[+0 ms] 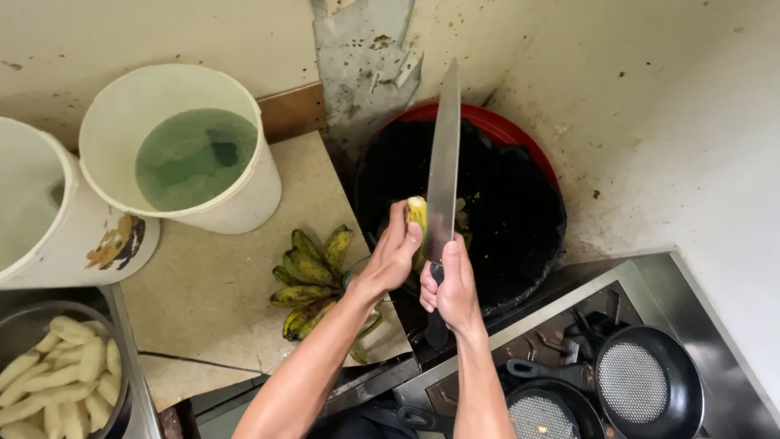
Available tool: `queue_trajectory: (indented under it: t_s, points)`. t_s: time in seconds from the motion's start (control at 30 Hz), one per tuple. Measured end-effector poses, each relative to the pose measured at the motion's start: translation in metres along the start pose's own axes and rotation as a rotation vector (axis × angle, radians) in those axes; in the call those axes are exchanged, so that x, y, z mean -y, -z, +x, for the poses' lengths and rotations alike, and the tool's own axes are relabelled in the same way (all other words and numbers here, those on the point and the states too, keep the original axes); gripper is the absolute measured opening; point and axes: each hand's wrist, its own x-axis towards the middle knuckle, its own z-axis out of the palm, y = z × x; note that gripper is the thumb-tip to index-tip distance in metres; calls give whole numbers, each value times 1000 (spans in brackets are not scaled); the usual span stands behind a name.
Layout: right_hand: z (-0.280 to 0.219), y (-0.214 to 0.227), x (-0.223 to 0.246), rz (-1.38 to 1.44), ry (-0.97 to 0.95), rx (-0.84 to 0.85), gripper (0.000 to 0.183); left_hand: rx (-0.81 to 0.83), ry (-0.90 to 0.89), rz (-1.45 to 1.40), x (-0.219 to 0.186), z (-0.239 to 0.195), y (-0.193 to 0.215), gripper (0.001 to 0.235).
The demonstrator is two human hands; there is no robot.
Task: The person peels a bunch of green bananas using a knife. They remove the peel from each banana and place the peeled fruit into a metal bowl in the sink. The peels are discarded into a nearby trash bin.
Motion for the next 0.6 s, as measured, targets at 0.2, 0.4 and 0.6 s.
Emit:
queue_trajectory:
  t_s: [0.2,0.4,0.6]
  points:
    - [-3,-4,16,17,2,24,47,58,-94,67,8,1,7,51]
    - [-7,-9,27,29,24,28,47,87,-154,149,5,-2,16,49]
    - [-9,-16,17,-77,75,-78,69,-16,-216,234,8,-4,15,54]
